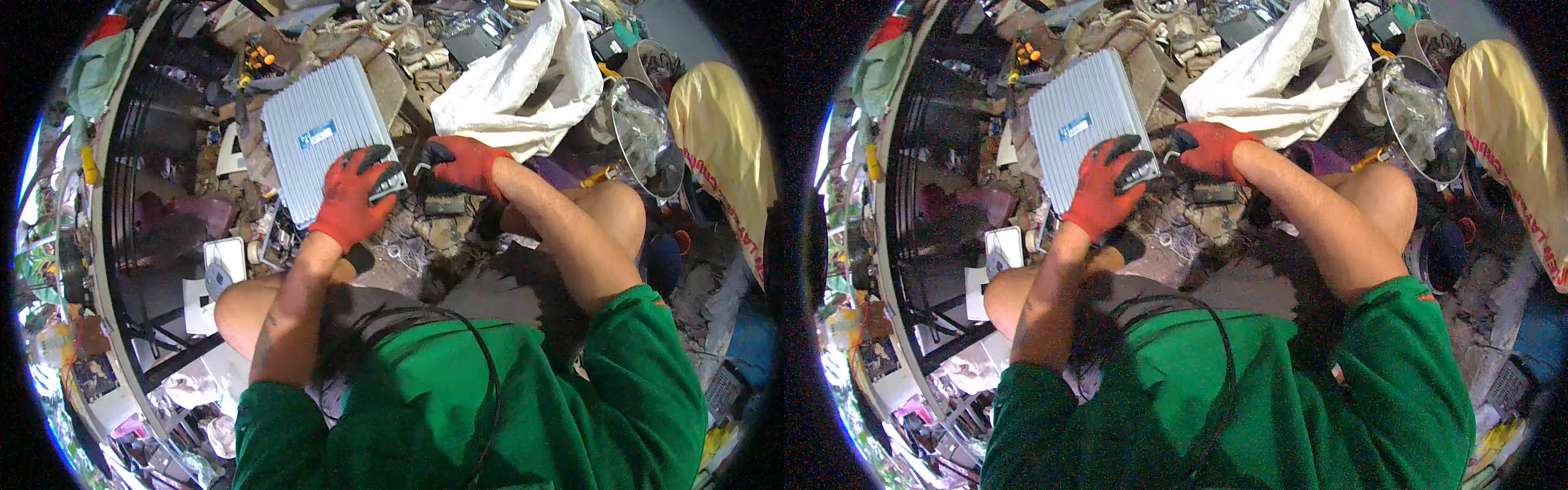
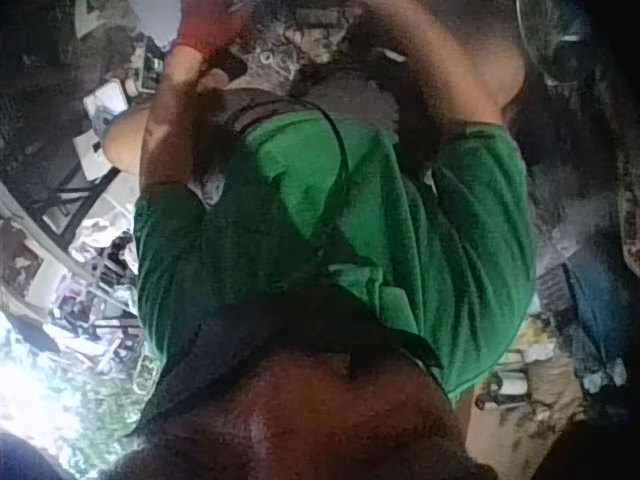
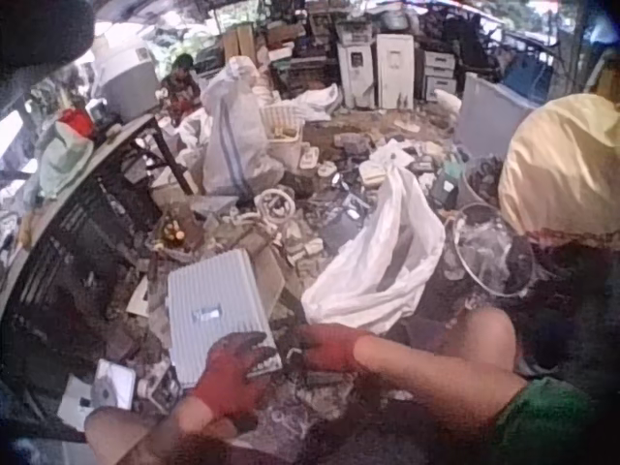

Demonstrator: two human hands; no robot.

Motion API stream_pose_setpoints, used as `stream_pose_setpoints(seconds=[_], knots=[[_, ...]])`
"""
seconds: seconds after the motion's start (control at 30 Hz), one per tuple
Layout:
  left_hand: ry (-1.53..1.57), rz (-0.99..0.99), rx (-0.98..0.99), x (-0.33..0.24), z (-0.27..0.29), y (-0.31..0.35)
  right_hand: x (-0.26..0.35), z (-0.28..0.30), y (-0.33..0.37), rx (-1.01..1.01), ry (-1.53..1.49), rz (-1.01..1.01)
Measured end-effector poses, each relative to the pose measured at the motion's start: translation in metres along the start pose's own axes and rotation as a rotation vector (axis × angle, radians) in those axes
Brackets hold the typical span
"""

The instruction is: The person manipulates the connectors on a metal electronic box, opens the lid to reveal the internal circuit board, and uses pliers to adjust components inside.

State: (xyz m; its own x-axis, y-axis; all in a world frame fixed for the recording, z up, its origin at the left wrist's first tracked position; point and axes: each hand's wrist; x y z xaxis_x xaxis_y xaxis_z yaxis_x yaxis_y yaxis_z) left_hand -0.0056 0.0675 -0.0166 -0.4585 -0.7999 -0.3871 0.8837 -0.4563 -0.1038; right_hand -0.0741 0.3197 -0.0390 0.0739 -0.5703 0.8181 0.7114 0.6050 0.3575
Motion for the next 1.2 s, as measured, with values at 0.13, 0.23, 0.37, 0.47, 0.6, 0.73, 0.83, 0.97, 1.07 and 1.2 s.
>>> stream_pose_setpoints(seconds=[0.13, 0.23, 0.37, 0.47, 0.6, 0.73, 0.83, 0.97, 1.07, 1.2], knots=[[0.104, 0.017, 0.019, 0.007, 0.010, 0.004, -0.005, -0.008, 0.005, 0.166, -0.114, -0.099], [0.138, 0.033, 0.022, 0.015, 0.021, 0.006, -0.032, -0.031, -0.001, 0.255, -0.089, -0.064], [-0.082, 0.049, 0.022, 0.024, 0.025, 0.007, -0.078, -0.087, -0.030, 0.227, -0.018, -0.245], [-0.229, 0.081, 0.014, 0.032, 0.021, 0.002, -0.120, -0.151, -0.059, 0.340, -0.027, -0.518], [-0.163, 0.128, 0.041, 0.036, 0.020, 0.004, -0.139, -0.208, -0.104, 0.252, -0.047, -0.616], [-0.120, 0.098, 0.045, 0.026, 0.023, -0.014, -0.219, -0.304, -0.136, -0.088, -0.381, -0.668], [-0.113, 0.014, 0.021, 0.031, 0.015, -0.022, -0.261, -0.352, -0.142, -0.395, -0.808, -0.689], [-0.180, 0.049, 0.035, 0.033, 0.012, -0.010, -0.179, -0.316, -0.143, -0.432, -0.590, -0.912], [-0.179, 0.021, 0.041, 0.035, 0.011, -0.015, -0.178, -0.304, -0.146, -0.091, -0.033, -0.626], [-0.193, 0.014, 0.044, 0.040, 0.012, -0.013, -0.167, -0.296, -0.149, 0.017, 0.018, -0.643]])
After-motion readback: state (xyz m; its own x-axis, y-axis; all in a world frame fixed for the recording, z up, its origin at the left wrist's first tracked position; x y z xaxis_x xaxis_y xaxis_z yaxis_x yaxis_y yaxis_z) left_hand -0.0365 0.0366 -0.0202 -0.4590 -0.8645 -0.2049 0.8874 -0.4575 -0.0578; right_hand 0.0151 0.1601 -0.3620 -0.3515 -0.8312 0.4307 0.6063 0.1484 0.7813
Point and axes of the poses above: each hand's wrist, its own y-axis away from the middle knuckle, its own z-axis out of the back of the hand, x = y × z, and after that the axes turned 1 degree about y, right-handed
